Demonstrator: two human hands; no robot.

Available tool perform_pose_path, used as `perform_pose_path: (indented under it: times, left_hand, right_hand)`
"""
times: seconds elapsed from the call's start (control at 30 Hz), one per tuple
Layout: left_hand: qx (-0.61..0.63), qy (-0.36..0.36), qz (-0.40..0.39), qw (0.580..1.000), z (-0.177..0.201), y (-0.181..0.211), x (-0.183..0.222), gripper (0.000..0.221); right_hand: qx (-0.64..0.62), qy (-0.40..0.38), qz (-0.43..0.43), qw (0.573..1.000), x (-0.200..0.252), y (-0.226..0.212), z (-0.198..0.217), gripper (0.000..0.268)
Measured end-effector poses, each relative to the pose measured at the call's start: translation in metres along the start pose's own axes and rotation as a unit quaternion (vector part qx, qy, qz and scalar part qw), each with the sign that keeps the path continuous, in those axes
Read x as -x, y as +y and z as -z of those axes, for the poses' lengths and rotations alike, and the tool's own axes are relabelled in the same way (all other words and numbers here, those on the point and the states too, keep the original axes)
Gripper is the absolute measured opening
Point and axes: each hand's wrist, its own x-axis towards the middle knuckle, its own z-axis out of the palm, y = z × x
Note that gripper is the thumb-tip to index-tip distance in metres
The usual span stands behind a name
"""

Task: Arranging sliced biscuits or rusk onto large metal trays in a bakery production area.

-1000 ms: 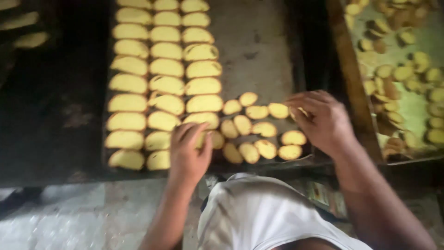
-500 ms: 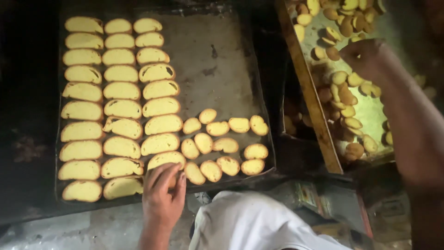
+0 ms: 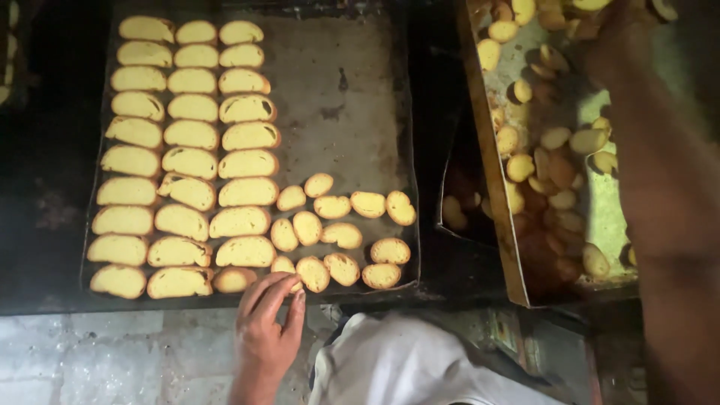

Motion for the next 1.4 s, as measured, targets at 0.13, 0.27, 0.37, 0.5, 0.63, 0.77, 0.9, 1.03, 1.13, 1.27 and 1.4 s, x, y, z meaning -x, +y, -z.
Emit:
perform_pose_path:
  times: [0.13, 0.27, 0.37, 0.5, 0.63, 0.77, 0.9, 1.03, 1.13, 1.27, 1.4]
  left_hand:
    - [0.012, 0.020, -0.003, 1.000, 0.004, -0.007, 0.004, 0.024]
    - [0.031, 0.001, 0.086, 0.996, 0.010, -0.018, 0.007, 0.022]
    - [0.034, 0.019, 0.000, 0.999, 0.017, -0.019, -0.008, 0.021]
    - [0.055, 0.017, -0.054, 0.997, 0.022, -0.023, -0.022, 0.022]
    - [0.117, 0.001, -0.077, 0.990, 0.027, -0.030, -0.028, 0.022]
    - [0.168, -0.028, -0.082, 0.982, 0.029, -0.043, -0.027, 0.022]
    - [0.191, -0.013, -0.092, 0.977, 0.039, -0.061, -0.022, 0.022]
    - [0.174, -0.003, -0.070, 0.982, 0.049, -0.070, -0.021, 0.023]
    - [0.164, -0.012, -0.064, 0.984, 0.049, -0.072, -0.026, 0.022]
    - [0.173, -0.016, -0.088, 0.981, 0.045, -0.064, -0.037, 0.021]
    - [0.168, -0.029, -0.090, 0.981, 0.036, -0.058, -0.038, 0.020]
  right_hand:
    - [-0.141, -0.064, 0.008, 0.988, 0.018, 0.037, 0.035, 0.047]
    - [-0.281, -0.149, 0.027, 0.947, 0.045, -0.082, 0.096, 0.040]
    - [-0.080, -0.316, -0.074, 0.942, 0.091, -0.256, 0.213, 0.045]
    - [-0.048, -0.426, 0.021, 0.903, 0.126, -0.334, 0.194, 0.046]
    - [-0.092, -0.311, 0.292, 0.900, 0.143, -0.364, 0.129, 0.035]
    - [-0.001, -0.224, 0.366, 0.903, 0.155, -0.385, 0.096, 0.028]
    - [-0.068, -0.187, 0.394, 0.897, 0.169, -0.375, 0.093, 0.034]
    - [-0.080, -0.210, 0.355, 0.907, 0.175, -0.377, 0.097, 0.029]
    - [-0.105, -0.235, 0.349, 0.901, 0.177, -0.383, 0.102, 0.029]
    - [-0.188, -0.220, 0.320, 0.902, 0.167, -0.382, 0.128, 0.023]
    - [-0.186, -0.142, 0.308, 0.922, 0.151, -0.338, 0.159, 0.021]
